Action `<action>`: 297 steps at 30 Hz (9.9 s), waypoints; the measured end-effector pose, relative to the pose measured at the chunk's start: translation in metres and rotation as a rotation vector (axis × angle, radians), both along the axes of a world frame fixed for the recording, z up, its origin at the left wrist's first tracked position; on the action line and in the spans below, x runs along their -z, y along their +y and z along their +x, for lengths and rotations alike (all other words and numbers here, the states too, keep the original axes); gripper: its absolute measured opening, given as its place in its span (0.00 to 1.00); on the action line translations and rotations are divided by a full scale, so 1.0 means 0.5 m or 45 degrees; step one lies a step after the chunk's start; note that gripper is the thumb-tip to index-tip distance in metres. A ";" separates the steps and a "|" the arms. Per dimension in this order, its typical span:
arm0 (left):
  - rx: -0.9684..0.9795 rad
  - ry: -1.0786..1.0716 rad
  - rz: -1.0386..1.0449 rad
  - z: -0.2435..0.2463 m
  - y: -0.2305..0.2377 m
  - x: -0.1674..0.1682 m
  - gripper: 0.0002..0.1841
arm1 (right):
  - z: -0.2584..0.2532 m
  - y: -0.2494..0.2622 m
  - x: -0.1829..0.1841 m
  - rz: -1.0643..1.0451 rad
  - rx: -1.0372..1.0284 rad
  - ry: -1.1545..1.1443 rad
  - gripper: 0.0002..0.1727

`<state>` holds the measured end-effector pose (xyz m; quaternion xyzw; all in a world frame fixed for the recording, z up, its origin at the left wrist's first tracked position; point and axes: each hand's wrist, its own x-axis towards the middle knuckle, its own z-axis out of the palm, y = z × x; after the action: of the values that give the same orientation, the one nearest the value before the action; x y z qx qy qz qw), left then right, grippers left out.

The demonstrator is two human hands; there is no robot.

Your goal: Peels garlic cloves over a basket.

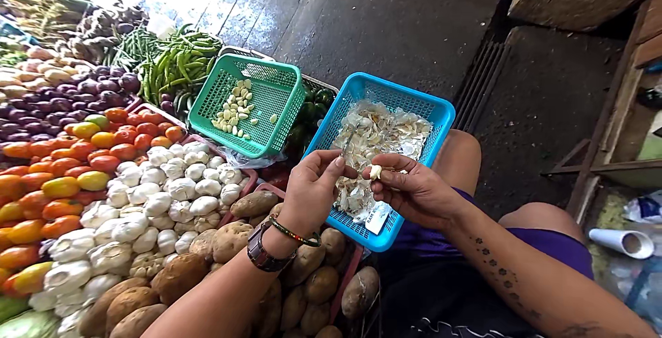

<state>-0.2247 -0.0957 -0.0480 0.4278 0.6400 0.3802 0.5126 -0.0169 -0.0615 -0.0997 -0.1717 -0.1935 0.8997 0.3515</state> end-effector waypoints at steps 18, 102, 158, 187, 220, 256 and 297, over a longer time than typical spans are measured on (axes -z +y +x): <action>0.592 0.200 0.569 0.008 -0.027 -0.003 0.25 | 0.009 0.002 0.006 -0.010 -0.013 0.097 0.10; 0.186 0.003 -0.011 0.009 -0.008 0.002 0.19 | 0.014 0.012 0.010 -0.137 -0.074 0.332 0.07; 0.437 0.559 0.545 0.005 -0.028 0.015 0.25 | 0.003 0.012 -0.003 -0.130 0.102 -0.005 0.13; 0.461 0.627 0.460 0.000 -0.022 0.022 0.25 | 0.016 0.037 -0.004 -0.005 0.150 -0.384 0.06; 0.626 0.400 0.735 -0.001 -0.027 0.021 0.18 | 0.033 0.029 -0.009 0.055 -0.125 0.020 0.14; 0.342 0.278 0.456 0.005 -0.016 0.013 0.18 | 0.039 0.040 0.005 0.134 -0.262 0.098 0.15; 0.395 -0.046 0.308 -0.001 -0.018 0.004 0.26 | 0.043 0.049 -0.015 0.421 -0.116 -0.320 0.26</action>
<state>-0.2253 -0.1047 -0.0501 0.5727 0.5068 0.3784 0.5215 0.0047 -0.0370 -0.0922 -0.2136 -0.3884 0.8423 0.3068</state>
